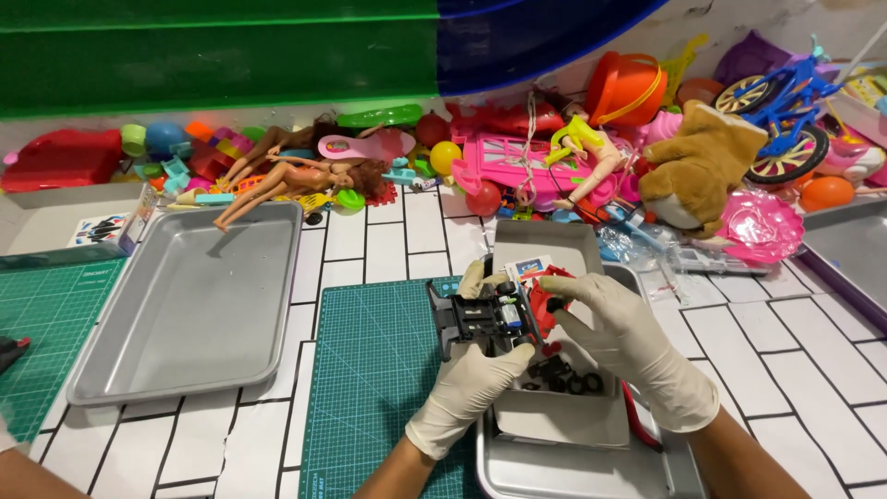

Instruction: Assembling a small motorized toy car chassis by fitting plastic parts and gears.

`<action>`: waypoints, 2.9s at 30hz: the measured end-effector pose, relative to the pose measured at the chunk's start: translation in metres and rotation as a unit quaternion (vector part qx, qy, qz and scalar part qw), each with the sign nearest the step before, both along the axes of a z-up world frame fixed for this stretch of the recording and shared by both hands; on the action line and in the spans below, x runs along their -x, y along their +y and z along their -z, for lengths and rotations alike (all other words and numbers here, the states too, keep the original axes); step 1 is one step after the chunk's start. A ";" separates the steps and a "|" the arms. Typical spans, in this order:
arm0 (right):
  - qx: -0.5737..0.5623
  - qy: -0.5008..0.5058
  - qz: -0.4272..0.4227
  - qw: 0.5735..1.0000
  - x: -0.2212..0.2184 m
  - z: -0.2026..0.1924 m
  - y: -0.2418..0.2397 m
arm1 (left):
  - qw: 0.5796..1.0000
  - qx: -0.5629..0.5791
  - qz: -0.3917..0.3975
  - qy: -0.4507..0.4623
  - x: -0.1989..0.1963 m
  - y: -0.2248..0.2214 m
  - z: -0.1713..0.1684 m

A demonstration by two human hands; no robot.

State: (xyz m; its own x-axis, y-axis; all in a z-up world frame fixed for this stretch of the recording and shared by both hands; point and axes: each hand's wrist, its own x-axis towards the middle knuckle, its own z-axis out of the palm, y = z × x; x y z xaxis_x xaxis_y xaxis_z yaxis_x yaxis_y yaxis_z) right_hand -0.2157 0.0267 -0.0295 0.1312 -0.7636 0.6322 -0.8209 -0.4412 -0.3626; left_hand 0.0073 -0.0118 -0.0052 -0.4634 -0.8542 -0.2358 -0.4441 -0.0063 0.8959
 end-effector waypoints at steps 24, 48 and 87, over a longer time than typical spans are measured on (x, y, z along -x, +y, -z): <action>0.010 -0.102 0.017 0.995 0.000 -0.027 0.014 | 0.906 -0.059 0.115 0.402 -0.006 0.007 0.003; -0.247 0.205 0.018 0.947 0.013 0.037 0.007 | 0.960 -0.087 -0.145 0.225 0.000 0.004 -0.007; -0.168 0.153 -0.025 0.974 0.008 -0.006 0.026 | 0.971 -0.058 -0.218 0.083 -0.009 -0.021 0.027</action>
